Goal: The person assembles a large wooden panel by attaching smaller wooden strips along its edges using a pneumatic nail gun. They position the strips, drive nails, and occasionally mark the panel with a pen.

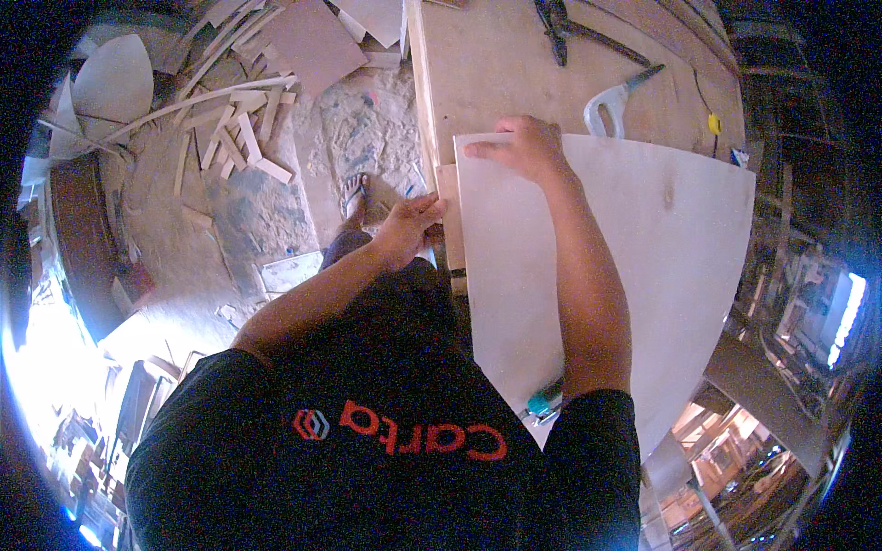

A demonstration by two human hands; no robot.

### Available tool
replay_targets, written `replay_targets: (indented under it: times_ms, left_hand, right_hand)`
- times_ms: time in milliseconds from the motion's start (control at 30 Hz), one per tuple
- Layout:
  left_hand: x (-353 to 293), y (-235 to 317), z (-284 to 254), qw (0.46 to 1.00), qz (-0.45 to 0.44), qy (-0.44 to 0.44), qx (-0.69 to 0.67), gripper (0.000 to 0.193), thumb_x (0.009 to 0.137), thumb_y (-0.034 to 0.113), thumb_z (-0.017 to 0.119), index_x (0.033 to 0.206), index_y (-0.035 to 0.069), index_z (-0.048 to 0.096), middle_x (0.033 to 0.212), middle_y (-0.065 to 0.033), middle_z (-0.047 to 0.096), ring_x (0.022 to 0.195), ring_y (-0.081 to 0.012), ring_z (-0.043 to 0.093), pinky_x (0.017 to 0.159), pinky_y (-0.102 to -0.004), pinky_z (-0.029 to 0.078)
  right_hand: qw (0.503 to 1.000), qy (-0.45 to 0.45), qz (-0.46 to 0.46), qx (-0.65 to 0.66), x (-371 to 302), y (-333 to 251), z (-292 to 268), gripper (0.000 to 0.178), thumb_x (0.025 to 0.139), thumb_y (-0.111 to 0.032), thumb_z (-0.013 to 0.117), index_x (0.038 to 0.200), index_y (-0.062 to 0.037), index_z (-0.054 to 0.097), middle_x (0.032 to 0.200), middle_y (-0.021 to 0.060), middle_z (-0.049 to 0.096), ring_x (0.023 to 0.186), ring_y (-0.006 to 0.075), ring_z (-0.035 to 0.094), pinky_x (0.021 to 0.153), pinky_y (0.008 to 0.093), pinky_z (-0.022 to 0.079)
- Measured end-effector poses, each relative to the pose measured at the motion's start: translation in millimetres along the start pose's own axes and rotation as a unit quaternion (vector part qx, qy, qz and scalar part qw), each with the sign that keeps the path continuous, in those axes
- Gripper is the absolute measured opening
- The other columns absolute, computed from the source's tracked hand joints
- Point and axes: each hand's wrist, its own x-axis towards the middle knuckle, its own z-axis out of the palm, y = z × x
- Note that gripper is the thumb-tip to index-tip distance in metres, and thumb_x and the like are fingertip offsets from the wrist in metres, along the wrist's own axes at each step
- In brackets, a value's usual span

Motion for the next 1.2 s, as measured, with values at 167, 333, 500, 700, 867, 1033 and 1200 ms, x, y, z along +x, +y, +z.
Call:
replay_targets:
  times_ms: [167,333,500,700,867,1033,1200]
  left_hand:
    - [3,-6,-6,1.0,-0.005,0.004,-0.017,0.039,0.102,0.028,0.055,0.131,0.001,0.056,0.111,-0.004,0.066,0.097,-0.0129,0.066,0.087,-0.0326,0.055]
    - [-1,-2,5,0.999,0.003,-0.025,-0.036,0.034,0.102,0.026,0.056,0.125,0.001,0.061,0.111,-0.0048,0.067,0.097,-0.0142,0.066,0.089,-0.0332,0.056]
    - [3,-15,-2,0.998,-0.004,-0.034,-0.053,0.035,0.102,0.025,0.055,0.129,0.002,0.059,0.114,-0.0048,0.066,0.101,-0.0155,0.066,0.09,-0.0342,0.055]
    - [4,-27,-7,0.998,0.001,-0.029,-0.05,0.038,0.102,0.026,0.054,0.133,0.004,0.056,0.115,-0.0033,0.067,0.103,-0.0162,0.065,0.091,-0.0347,0.055]
    - [-4,-11,2,0.998,-0.022,-0.01,-0.066,0.034,0.103,0.022,0.053,0.131,0.002,0.059,0.116,-0.0027,0.067,0.102,-0.0136,0.065,0.091,-0.0332,0.054]
    - [-10,-15,-3,0.996,-0.018,-0.059,-0.065,0.033,0.103,0.021,0.053,0.129,0.002,0.059,0.116,-0.0021,0.066,0.105,-0.0129,0.062,0.095,-0.0318,0.051]
    - [-5,-15,-9,0.996,-0.031,-0.077,0.017,0.03,0.103,0.02,0.053,0.125,0.002,0.06,0.113,-0.0024,0.065,0.104,-0.0123,0.062,0.093,-0.0323,0.052]
  right_hand:
    - [0.999,0.018,0.004,0.051,-1,2,-1,0.068,0.062,-0.061,0.084,0.087,0.0011,0.071,0.085,0.0188,0.07,0.084,0.0338,0.068,0.081,0.0403,0.052]
    - [0.998,-0.001,0.011,0.055,3,-7,2,0.063,0.061,-0.059,0.085,0.078,0.0002,0.069,0.073,0.0157,0.067,0.072,0.03,0.065,0.072,0.0397,0.051]
    - [0.999,0.019,0.002,0.035,5,-5,4,0.065,0.06,-0.061,0.085,0.078,-0.0001,0.069,0.072,0.0152,0.067,0.071,0.0299,0.066,0.071,0.0395,0.051]
    - [1.0,0.007,0.02,0.022,10,-14,12,0.07,0.057,-0.065,0.084,0.084,-0.0015,0.073,0.08,0.0196,0.07,0.082,0.0332,0.069,0.083,0.0403,0.052]
    - [0.998,0.032,0.005,0.05,2,-12,18,0.072,0.057,-0.066,0.084,0.089,-0.0017,0.073,0.085,0.0202,0.071,0.086,0.0353,0.069,0.088,0.0418,0.05]
    - [0.998,0.033,0.008,0.046,2,-12,15,0.074,0.058,-0.068,0.081,0.092,-0.0024,0.073,0.091,0.0198,0.072,0.093,0.038,0.067,0.094,0.0453,0.046]
    - [0.997,0.07,-0.031,0.0,-2,-3,23,0.077,0.06,-0.072,0.077,0.102,-0.007,0.074,0.101,0.0199,0.07,0.105,0.0383,0.063,0.097,0.0506,0.043]
